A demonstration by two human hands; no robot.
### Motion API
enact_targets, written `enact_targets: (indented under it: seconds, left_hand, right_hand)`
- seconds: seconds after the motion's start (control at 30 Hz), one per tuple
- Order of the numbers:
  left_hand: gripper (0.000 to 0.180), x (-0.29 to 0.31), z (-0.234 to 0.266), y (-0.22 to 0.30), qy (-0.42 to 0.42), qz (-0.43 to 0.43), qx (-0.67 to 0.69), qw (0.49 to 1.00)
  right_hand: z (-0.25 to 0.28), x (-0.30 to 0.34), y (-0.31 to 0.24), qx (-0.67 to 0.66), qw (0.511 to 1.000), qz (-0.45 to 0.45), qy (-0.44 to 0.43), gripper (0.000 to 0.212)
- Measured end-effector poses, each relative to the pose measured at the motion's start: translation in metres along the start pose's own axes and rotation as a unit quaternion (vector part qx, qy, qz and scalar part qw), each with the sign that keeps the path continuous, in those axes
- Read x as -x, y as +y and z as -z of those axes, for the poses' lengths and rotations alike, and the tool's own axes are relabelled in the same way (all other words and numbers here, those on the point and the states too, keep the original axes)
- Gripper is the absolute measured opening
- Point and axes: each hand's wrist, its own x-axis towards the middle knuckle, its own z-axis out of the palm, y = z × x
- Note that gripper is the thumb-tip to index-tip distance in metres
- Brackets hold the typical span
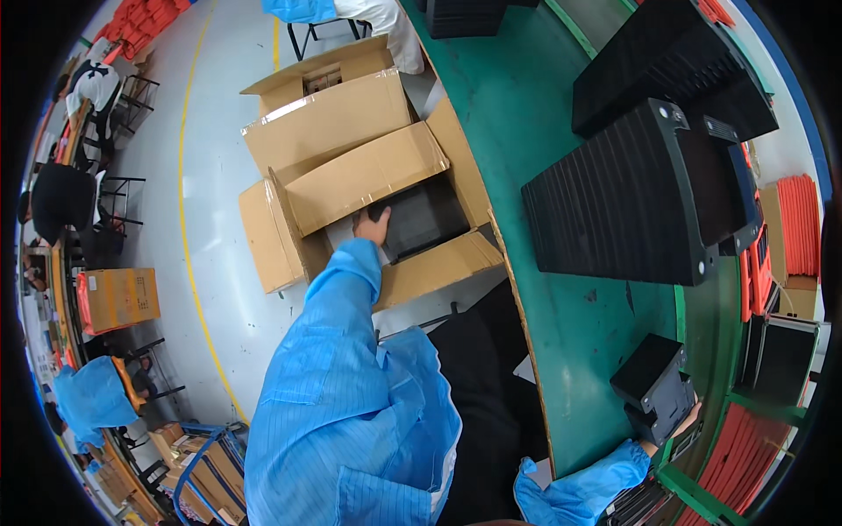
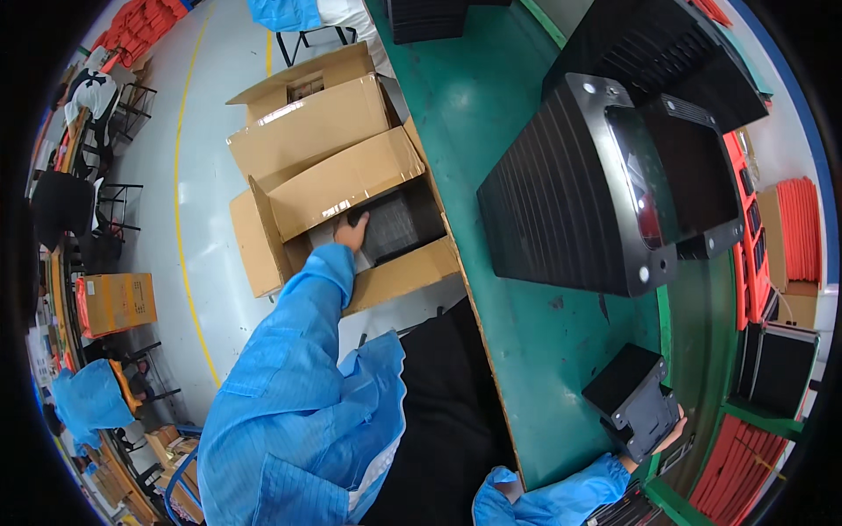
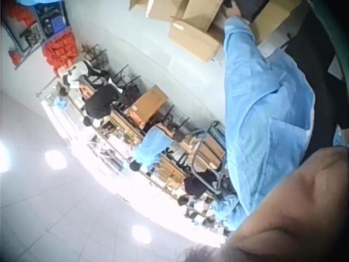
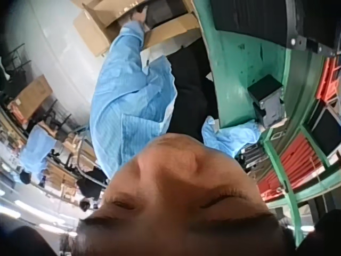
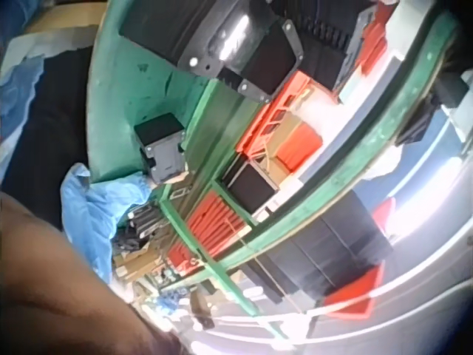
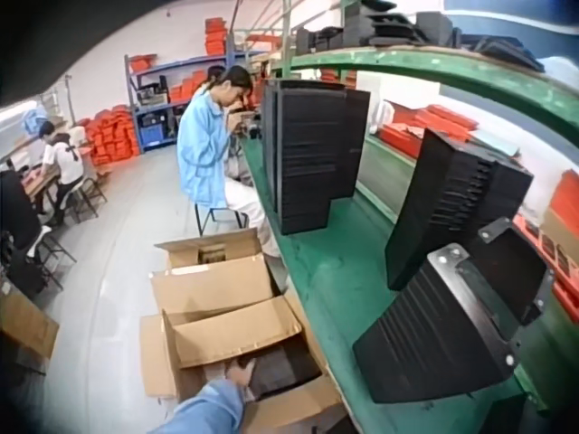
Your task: Assembling electronic components into a handheld device housing at a factory workstation.
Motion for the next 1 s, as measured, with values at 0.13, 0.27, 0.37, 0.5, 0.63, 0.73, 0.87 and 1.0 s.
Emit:
enact_targets:
  seconds: [0.13,0.27,0.37,0.5,0.63,0.73,0.87,1.0]
  left_hand:
    - [0.107,-0.014,0.005,0.022,-0.117,-0.005,-0.028,0.993]
    - [0.113,-0.007,0.028,0.071,-0.273,-0.039,-0.135,0.952]
    - [0.112,-0.013,0.030,0.076,-0.316,0.004,-0.159,0.935]
    - [0.108,-0.017,0.017,0.065,-0.263,-0.051,-0.094,0.959]
    - [0.106,-0.019,0.006,0.065,-0.236,-0.077,-0.087,0.965]
    - [0.104,-0.027,0.007,0.051,-0.213,-0.075,-0.114,0.968]
    - [0.101,-0.031,0.010,0.035,-0.193,-0.061,-0.147,0.968]
    - [0.096,-0.034,0.023,0.012,-0.270,0.041,-0.151,0.950]
  right_hand:
    - [0.005,0.001,0.000,0.031,0.999,0.013,0.039,0.055]
    - [0.037,0.027,0.018,0.066,0.997,0.027,0.020,0.058]
    - [0.013,0.036,0.028,0.005,0.998,0.017,0.058,0.049]
    - [-0.013,0.032,0.021,-0.066,0.992,0.010,0.106,0.037]
    - [-0.034,0.022,-0.005,-0.122,0.979,0.013,0.160,0.030]
    - [-0.044,0.028,0.000,-0.002,0.988,0.087,0.125,0.029]
    - [-0.050,0.028,0.006,0.240,0.940,0.236,0.054,0.041]
    - [-0.027,0.023,0.014,0.408,0.870,0.278,0.010,0.045]
